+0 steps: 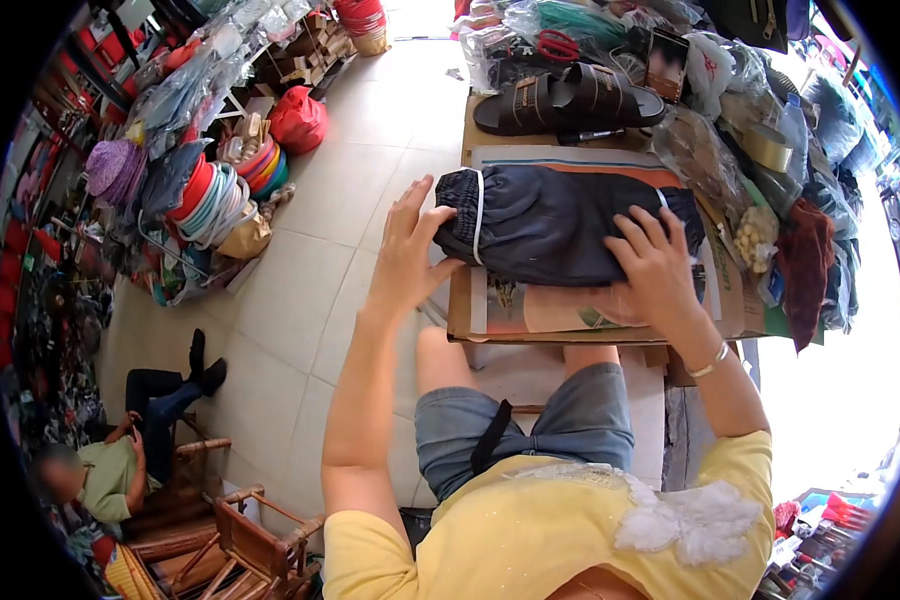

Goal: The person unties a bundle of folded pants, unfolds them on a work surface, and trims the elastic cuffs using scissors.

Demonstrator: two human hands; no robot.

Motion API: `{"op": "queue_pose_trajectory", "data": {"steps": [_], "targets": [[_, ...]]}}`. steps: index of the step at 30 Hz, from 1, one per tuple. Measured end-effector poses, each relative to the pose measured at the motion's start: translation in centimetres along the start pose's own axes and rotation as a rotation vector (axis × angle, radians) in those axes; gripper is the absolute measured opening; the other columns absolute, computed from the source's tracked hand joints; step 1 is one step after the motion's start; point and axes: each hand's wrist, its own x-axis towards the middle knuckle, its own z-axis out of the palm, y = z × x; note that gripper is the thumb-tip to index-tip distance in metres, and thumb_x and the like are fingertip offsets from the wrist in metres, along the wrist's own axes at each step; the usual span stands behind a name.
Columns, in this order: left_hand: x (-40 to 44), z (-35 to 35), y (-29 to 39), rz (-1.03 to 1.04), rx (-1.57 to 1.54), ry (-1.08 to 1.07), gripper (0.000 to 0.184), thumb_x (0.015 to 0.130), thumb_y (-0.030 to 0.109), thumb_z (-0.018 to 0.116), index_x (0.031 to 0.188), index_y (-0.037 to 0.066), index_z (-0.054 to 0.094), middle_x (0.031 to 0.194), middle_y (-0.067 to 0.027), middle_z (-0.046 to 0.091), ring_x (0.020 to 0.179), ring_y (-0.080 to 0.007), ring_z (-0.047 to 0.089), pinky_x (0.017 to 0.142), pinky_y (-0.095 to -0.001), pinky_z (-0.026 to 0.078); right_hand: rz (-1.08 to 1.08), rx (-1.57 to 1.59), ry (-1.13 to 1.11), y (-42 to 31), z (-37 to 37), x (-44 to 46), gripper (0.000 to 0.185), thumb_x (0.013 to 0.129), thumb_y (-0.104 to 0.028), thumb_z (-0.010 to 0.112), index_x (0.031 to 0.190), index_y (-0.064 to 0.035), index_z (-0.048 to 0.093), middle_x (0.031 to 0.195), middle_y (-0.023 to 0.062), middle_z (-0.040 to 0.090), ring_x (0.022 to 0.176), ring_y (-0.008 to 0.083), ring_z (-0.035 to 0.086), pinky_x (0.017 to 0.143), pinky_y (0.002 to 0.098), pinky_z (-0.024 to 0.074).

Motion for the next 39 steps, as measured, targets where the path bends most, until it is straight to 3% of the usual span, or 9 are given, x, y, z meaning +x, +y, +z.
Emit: {"op": "queue_pose_trajectory", "data": {"steps": [6,9,15,18,20,24,27,33,39], "targets": [[2.6,-1.2,3.0,0.149,-0.398,-0.035,0.051,0.066,0.015,0.079,0.11,0.005,0.055,0.115,-0.0178,0.06,0.112,-0.0305,0.057,0.102,-0.0419,0.039,0.136,0.145,0.239,3.2,-6.8,0.6,0.023,0.075,-0.005,0.066,0.098,-0.0045,0.062,0.093,0.0137,0.064,0.092,0.0315,0.061,0.091,0.0426,0.0419],[3.8,-4.3,7.8,-0.206,-0.613,-0.166,0.037,0.076,0.021,0.068,0.102,-0.002,0.057,0.083,-0.0113,0.061,0.082,-0.0153,0.056,0.078,-0.0301,0.048,0.314,0.321,0.146,2.8,-11.2,1.3,0.019,0.083,-0.009,0.064,0.1,-0.0023,0.06,0.092,0.0172,0.064,0.088,0.0366,0.061,0.076,0.0388,0.0469],[4.5,1.0,2.8,-0.513,-0.538,-0.447,0.039,0.09,0.033,0.053,0.101,-0.004,0.06,0.086,-0.0137,0.063,0.088,-0.0188,0.06,0.078,-0.0311,0.048,0.317,0.611,-0.503,10.0,-5.0,4.1,0.022,0.084,-0.016,0.063,0.098,0.0007,0.062,0.089,0.019,0.063,0.086,0.0327,0.062,0.076,0.0372,0.0469],[2.9,3.2,1.0,-0.572,-0.422,-0.318,0.033,0.096,0.029,0.051,0.113,0.002,0.058,0.091,-0.0059,0.061,0.083,-0.0108,0.056,0.072,-0.0245,0.047,0.371,0.457,-0.145,9.1,-2.5,3.4,0.021,0.084,-0.017,0.065,0.097,-0.0001,0.065,0.089,0.0127,0.067,0.08,0.0236,0.063,0.075,0.0332,0.0486],[1.4,2.8,2.7,-0.417,-0.603,0.099,0.041,0.088,0.031,0.061,0.115,0.001,0.058,0.108,-0.0177,0.062,0.099,-0.028,0.061,0.087,-0.0382,0.046,0.417,0.595,-0.084,6.3,-4.9,3.4,0.02,0.084,-0.015,0.065,0.097,-0.0003,0.065,0.089,0.0119,0.067,0.079,0.0213,0.063,0.073,0.0316,0.0489],[1.1,1.6,9.4,0.051,-0.165,0.034,0.06,0.072,0.033,0.077,0.123,0.011,0.055,0.134,-0.0187,0.046,0.124,-0.0376,0.042,0.101,-0.0446,0.036,0.246,0.87,-0.118,0.6,-5.1,2.9,0.014,0.08,-0.006,0.067,0.094,-0.0009,0.067,0.083,0.0079,0.065,0.08,0.0168,0.062,0.071,0.0287,0.0477],[1.0,3.8,10.4,0.096,0.099,-0.115,0.051,0.066,0.024,0.078,0.114,0.015,0.063,0.138,-0.0202,0.041,0.126,-0.0426,0.04,0.103,-0.0494,0.035,-0.048,0.755,-0.062,-2.1,-2.1,2.6,0.013,0.075,-0.013,0.071,0.084,-0.0056,0.066,0.084,0.0088,0.064,0.082,0.0281,0.06,0.073,0.0366,0.0493],[1.6,3.6,6.8,-0.217,-0.421,0.073,0.02,0.074,0.0,0.061,0.093,0.005,0.065,0.122,-0.0184,0.056,0.107,-0.0291,0.059,0.091,-0.0345,0.045,0.006,0.762,0.051,-1.9,1.8,1.3,0.014,0.07,-0.007,0.072,0.08,-0.0087,0.064,0.08,0.0059,0.059,0.079,0.0257,0.056,0.074,0.0362,0.0458],[0.2,4.9,2.7,-0.385,-0.809,0.146,0.025,0.078,-0.008,0.049,0.096,0.001,0.064,0.119,-0.0142,0.056,0.1,-0.0228,0.06,0.088,-0.0314,0.046,-0.154,0.677,0.194,-4.6,0.9,1.5,0.02,0.066,-0.013,0.075,0.082,-0.0101,0.064,0.077,0.0028,0.056,0.078,0.0218,0.055,0.068,0.0344,0.0429]]}}
